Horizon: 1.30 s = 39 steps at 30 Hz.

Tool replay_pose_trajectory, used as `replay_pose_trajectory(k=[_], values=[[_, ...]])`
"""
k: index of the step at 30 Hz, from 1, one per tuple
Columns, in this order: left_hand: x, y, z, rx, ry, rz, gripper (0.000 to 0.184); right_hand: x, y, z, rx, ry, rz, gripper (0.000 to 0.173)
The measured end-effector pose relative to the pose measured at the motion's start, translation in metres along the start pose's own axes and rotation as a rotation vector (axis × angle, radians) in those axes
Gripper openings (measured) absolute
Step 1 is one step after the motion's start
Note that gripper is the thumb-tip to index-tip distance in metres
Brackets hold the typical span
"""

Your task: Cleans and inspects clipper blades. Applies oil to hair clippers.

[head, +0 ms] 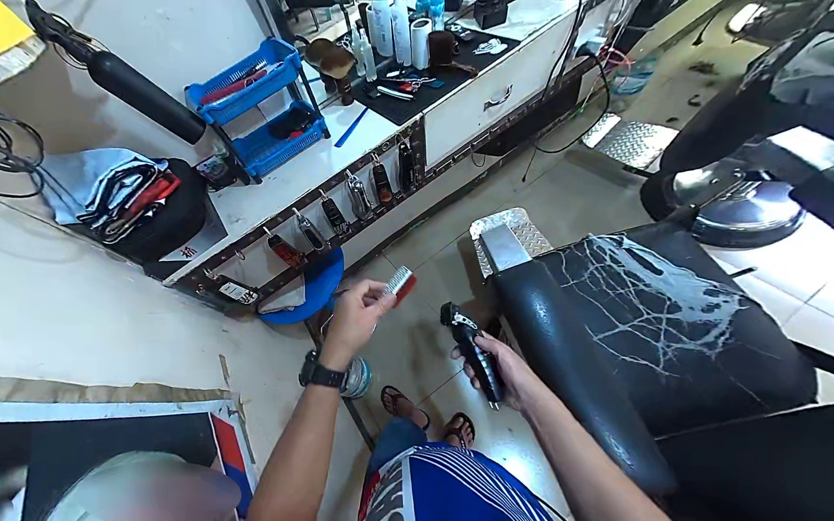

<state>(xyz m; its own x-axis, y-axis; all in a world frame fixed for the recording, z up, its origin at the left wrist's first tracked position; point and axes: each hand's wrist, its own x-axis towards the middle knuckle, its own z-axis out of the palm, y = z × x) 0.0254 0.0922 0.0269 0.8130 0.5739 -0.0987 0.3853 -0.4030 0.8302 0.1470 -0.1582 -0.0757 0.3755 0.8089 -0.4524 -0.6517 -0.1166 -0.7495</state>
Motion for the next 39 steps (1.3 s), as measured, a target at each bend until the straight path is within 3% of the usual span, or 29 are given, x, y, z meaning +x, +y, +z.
replay_pose_trajectory(k=[3,7,9,11,13,16,19,23,28,34,39], values=[[-0.011,-0.011,0.035,-0.322,-0.155,0.099,0.025,0.013,0.016,0.010,0.492,-0.234,0.128,0.054],[0.013,-0.039,0.022,-0.039,-0.071,-0.063,0.025,0.029,0.025,0.014,0.760,-0.471,0.172,0.056],[0.022,-0.043,0.012,-0.054,-0.074,-0.078,0.026,0.039,0.023,0.011,0.780,-0.512,0.188,0.058],[0.021,-0.037,0.010,-0.200,-0.193,0.009,0.026,0.050,0.023,0.011,0.747,-0.539,0.220,0.057],[0.031,-0.046,0.008,-0.188,-0.242,0.020,0.028,0.060,0.021,0.011,0.679,-0.568,0.269,0.057],[0.057,-0.093,-0.015,-0.002,-0.129,-0.128,0.032,0.077,0.012,0.018,0.528,-0.567,0.317,0.059],[0.056,-0.146,-0.051,-0.087,-0.073,-0.294,0.036,0.103,-0.007,0.034,0.365,-0.555,0.321,0.069],[0.022,-0.203,-0.071,-0.320,0.072,-0.530,0.035,0.145,-0.051,0.083,0.061,-0.507,0.097,0.077],[-0.021,-0.235,-0.066,-0.499,0.087,-0.672,0.034,0.211,-0.104,0.165,0.147,-0.601,-0.249,0.054],[-0.045,-0.240,-0.072,-0.466,-0.002,-0.620,0.037,0.275,-0.150,0.276,0.056,-0.739,-0.370,0.040],[-0.083,-0.237,-0.081,-0.453,0.134,-0.606,0.036,0.324,-0.162,0.344,-0.098,-0.941,-0.334,0.045]])
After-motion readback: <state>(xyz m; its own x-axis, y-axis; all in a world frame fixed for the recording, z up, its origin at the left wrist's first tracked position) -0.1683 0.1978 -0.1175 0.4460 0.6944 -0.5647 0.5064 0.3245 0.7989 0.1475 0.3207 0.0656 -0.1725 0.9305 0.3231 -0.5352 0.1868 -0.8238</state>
